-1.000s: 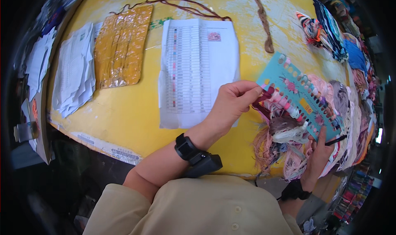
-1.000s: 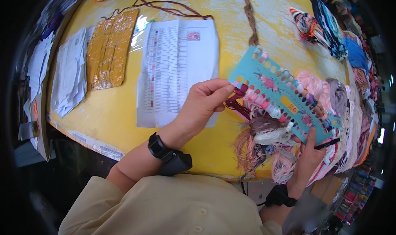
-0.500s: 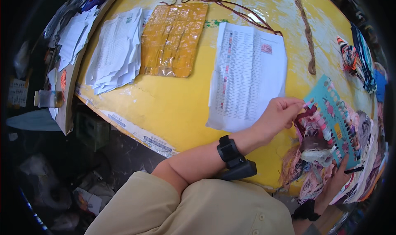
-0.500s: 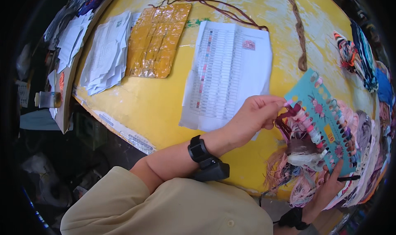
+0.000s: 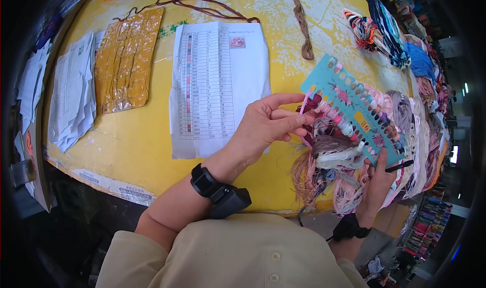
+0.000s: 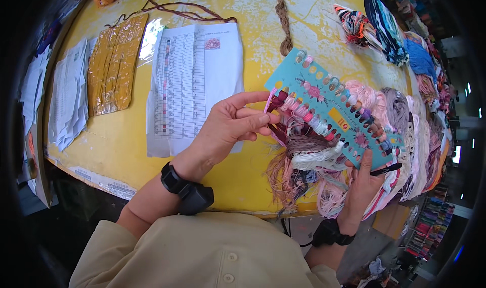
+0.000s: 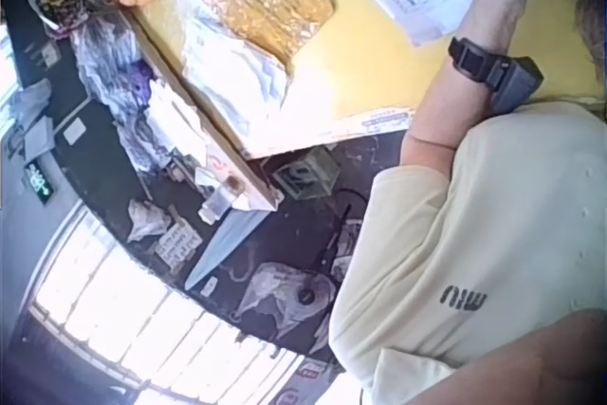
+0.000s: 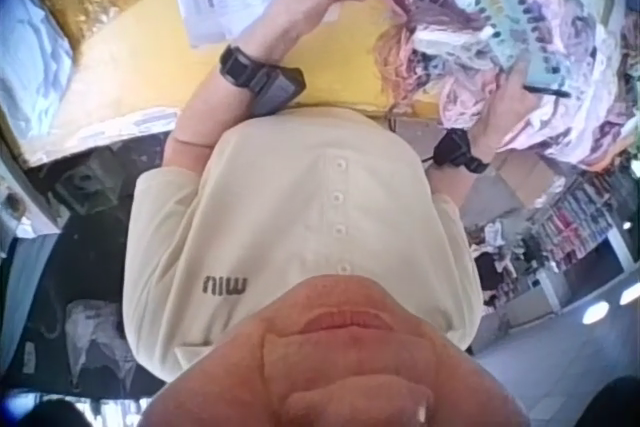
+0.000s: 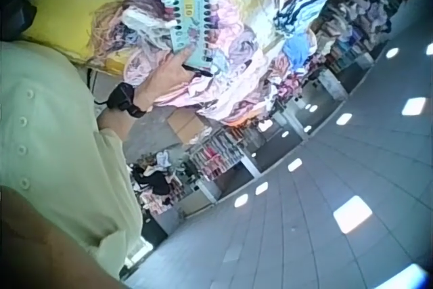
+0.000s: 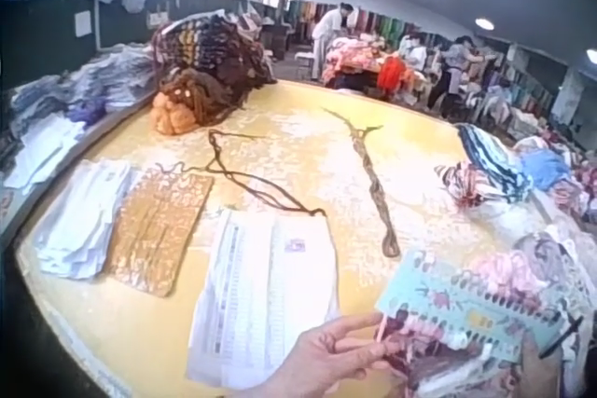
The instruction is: Sort and organize colored embroidery threads by matching them to a color chart/legend.
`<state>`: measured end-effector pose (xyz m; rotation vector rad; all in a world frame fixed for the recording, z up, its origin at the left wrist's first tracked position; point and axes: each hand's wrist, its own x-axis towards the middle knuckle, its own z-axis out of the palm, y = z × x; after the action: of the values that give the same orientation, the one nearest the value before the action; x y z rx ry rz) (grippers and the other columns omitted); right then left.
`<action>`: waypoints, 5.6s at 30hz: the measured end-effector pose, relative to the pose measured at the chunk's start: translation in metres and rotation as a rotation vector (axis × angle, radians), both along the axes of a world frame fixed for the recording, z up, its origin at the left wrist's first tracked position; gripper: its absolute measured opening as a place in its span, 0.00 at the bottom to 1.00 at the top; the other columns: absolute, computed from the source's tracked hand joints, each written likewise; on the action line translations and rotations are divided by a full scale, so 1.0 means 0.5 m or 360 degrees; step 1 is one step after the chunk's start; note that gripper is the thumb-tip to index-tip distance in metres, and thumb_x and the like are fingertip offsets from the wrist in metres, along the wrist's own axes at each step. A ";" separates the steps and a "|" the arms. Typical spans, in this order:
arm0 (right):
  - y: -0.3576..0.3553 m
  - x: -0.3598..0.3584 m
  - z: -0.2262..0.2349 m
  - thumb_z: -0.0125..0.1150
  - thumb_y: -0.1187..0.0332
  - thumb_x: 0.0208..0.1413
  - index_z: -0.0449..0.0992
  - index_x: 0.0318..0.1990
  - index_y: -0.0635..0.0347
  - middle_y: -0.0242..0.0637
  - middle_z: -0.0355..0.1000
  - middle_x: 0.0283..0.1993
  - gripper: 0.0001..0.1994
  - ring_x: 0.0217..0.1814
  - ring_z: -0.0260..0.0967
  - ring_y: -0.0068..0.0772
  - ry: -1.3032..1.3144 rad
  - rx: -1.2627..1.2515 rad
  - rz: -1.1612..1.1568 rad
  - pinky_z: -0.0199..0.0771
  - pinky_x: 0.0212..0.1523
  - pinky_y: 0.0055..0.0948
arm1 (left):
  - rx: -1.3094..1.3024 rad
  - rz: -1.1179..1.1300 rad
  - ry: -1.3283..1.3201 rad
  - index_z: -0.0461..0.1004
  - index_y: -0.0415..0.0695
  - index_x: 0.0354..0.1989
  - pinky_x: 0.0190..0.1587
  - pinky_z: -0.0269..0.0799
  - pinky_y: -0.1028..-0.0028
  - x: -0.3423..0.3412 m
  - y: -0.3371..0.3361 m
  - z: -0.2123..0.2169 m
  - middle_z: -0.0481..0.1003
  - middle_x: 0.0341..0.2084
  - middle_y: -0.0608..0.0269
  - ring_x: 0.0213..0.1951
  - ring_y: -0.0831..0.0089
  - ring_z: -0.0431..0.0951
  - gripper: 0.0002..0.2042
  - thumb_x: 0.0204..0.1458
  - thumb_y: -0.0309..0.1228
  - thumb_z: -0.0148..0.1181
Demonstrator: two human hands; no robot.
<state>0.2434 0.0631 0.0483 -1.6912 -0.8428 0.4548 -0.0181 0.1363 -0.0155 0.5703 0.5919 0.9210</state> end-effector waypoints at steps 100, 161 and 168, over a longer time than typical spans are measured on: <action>0.005 0.004 0.019 0.59 0.67 0.58 0.69 0.45 0.57 0.22 0.60 0.23 0.10 0.17 0.49 0.11 0.0443 0.0156 0.0140 0.55 0.21 0.15 | 0.0064 0.0220 0.0028 0.75 0.42 0.45 0.25 0.62 0.87 -0.002 0.002 -0.013 0.74 0.24 0.74 0.24 0.89 0.67 0.10 0.56 0.30 0.55; 0.021 0.019 -0.006 0.51 0.62 0.63 0.68 0.23 0.59 0.23 0.42 0.16 0.17 0.19 0.39 0.17 0.0661 0.0042 0.0061 0.41 0.22 0.21 | 0.0422 0.0297 -0.0128 0.65 0.41 0.50 0.24 0.65 0.86 0.009 0.012 -0.013 0.73 0.32 0.71 0.29 0.89 0.70 0.15 0.57 0.31 0.56; 0.022 0.001 -0.006 0.51 0.63 0.63 0.70 0.24 0.58 0.24 0.41 0.18 0.15 0.20 0.37 0.17 0.0707 0.0117 0.0005 0.39 0.23 0.21 | 0.0229 0.0129 -0.0039 0.70 0.41 0.38 0.24 0.63 0.86 0.008 0.003 -0.026 0.71 0.24 0.74 0.25 0.91 0.68 0.09 0.56 0.34 0.58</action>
<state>0.2440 0.0743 0.0452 -1.4443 -0.5286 0.7584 -0.0139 0.1376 -0.0284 0.6668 0.5323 1.0516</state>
